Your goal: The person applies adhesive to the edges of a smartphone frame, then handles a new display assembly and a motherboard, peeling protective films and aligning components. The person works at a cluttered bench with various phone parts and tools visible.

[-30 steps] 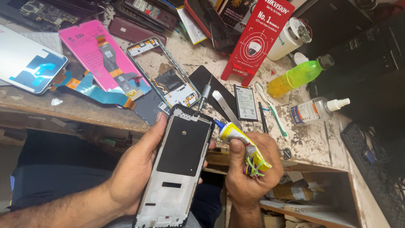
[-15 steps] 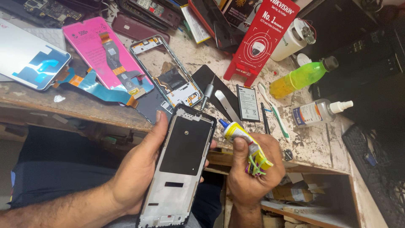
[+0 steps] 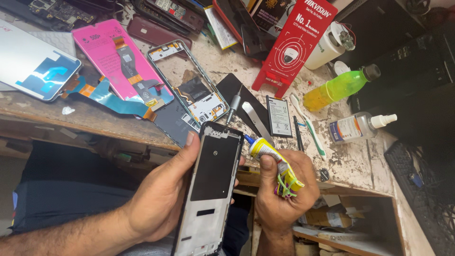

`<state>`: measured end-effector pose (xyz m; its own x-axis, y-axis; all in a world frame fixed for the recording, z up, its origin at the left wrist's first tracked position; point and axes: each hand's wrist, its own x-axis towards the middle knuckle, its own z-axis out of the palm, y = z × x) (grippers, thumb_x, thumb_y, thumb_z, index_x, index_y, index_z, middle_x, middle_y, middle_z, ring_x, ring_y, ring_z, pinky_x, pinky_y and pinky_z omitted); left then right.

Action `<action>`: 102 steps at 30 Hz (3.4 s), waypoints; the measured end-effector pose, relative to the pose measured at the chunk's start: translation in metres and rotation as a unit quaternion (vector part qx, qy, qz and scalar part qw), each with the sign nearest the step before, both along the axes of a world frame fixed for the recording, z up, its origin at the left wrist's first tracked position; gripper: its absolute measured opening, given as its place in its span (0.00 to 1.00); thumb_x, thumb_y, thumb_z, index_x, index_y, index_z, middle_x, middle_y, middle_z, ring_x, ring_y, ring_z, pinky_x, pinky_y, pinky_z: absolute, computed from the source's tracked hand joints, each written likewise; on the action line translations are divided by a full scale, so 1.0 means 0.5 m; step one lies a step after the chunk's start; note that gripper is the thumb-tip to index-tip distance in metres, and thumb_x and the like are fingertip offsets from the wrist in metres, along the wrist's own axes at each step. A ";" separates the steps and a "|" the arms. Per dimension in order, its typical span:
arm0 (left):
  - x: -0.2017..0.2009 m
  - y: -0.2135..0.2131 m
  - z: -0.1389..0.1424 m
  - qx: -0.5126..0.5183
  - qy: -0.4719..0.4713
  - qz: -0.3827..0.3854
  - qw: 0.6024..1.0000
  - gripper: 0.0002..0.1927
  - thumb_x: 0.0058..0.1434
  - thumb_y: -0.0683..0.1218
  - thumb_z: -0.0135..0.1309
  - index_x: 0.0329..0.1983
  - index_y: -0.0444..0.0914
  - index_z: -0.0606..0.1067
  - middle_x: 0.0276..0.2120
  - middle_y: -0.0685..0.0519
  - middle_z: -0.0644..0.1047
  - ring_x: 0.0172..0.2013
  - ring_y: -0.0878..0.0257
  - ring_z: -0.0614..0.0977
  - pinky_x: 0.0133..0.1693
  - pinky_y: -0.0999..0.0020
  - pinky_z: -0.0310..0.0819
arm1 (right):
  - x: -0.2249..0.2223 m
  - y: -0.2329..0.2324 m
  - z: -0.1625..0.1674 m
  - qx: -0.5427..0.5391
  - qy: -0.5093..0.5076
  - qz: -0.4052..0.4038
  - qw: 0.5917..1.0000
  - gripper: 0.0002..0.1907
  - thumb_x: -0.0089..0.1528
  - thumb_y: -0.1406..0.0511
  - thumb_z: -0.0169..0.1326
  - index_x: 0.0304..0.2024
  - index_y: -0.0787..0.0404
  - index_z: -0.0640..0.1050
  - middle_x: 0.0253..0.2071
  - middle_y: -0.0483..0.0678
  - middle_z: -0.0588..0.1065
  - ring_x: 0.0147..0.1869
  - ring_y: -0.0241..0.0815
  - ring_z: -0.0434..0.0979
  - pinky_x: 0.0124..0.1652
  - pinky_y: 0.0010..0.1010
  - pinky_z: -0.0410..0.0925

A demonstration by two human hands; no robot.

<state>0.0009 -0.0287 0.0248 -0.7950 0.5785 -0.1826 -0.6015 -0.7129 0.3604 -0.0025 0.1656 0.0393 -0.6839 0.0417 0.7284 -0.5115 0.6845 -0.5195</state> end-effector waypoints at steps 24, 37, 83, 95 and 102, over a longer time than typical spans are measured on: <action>0.004 0.000 0.004 -0.041 0.156 0.041 0.986 0.31 0.73 0.57 0.35 0.76 0.40 0.59 0.62 0.52 0.73 0.61 0.65 0.73 0.59 0.63 0.68 | 0.009 -0.005 0.004 -0.005 -0.007 -0.003 1.000 0.06 0.67 0.70 0.61 0.40 0.69 0.79 0.37 0.48 0.76 0.36 0.33 0.73 0.34 0.23 0.64; 0.001 0.001 0.003 -0.046 0.153 0.051 0.986 0.32 0.72 0.56 0.37 0.77 0.39 0.57 0.63 0.50 0.73 0.62 0.64 0.73 0.60 0.63 0.67 | 0.015 -0.007 0.004 -0.007 -0.008 0.004 1.000 0.06 0.66 0.71 0.62 0.39 0.69 0.78 0.39 0.49 0.76 0.36 0.33 0.73 0.35 0.22 0.65; -0.007 -0.006 0.018 -0.054 0.129 0.100 0.985 0.30 0.73 0.57 0.35 0.73 0.40 0.62 0.59 0.54 0.74 0.58 0.67 0.74 0.59 0.65 0.69 | 0.030 -0.015 0.005 0.002 -0.024 -0.002 1.000 0.05 0.64 0.70 0.63 0.38 0.67 0.80 0.37 0.49 0.76 0.36 0.33 0.73 0.34 0.23 0.65; -0.011 -0.006 0.018 -0.057 0.116 0.112 0.985 0.28 0.73 0.58 0.34 0.68 0.39 0.66 0.57 0.54 0.75 0.57 0.67 0.75 0.59 0.64 0.69 | 0.029 -0.013 0.004 0.007 -0.019 0.009 1.000 0.05 0.65 0.70 0.62 0.39 0.68 0.80 0.38 0.49 0.76 0.38 0.35 0.74 0.37 0.24 0.66; -0.012 -0.007 0.014 -0.049 0.123 0.123 0.984 0.28 0.74 0.58 0.34 0.65 0.36 0.68 0.55 0.50 0.76 0.57 0.64 0.76 0.59 0.62 0.70 | 0.031 -0.016 0.000 -0.009 -0.024 0.005 1.000 0.05 0.64 0.71 0.62 0.38 0.68 0.80 0.37 0.49 0.76 0.37 0.35 0.74 0.36 0.24 0.66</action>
<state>-0.0051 -0.0322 0.0319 -0.9358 0.3523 -0.0128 -0.3015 -0.7812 0.5467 0.0132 0.1574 0.0395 -0.7185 0.0472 0.6939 -0.4927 0.6696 -0.5558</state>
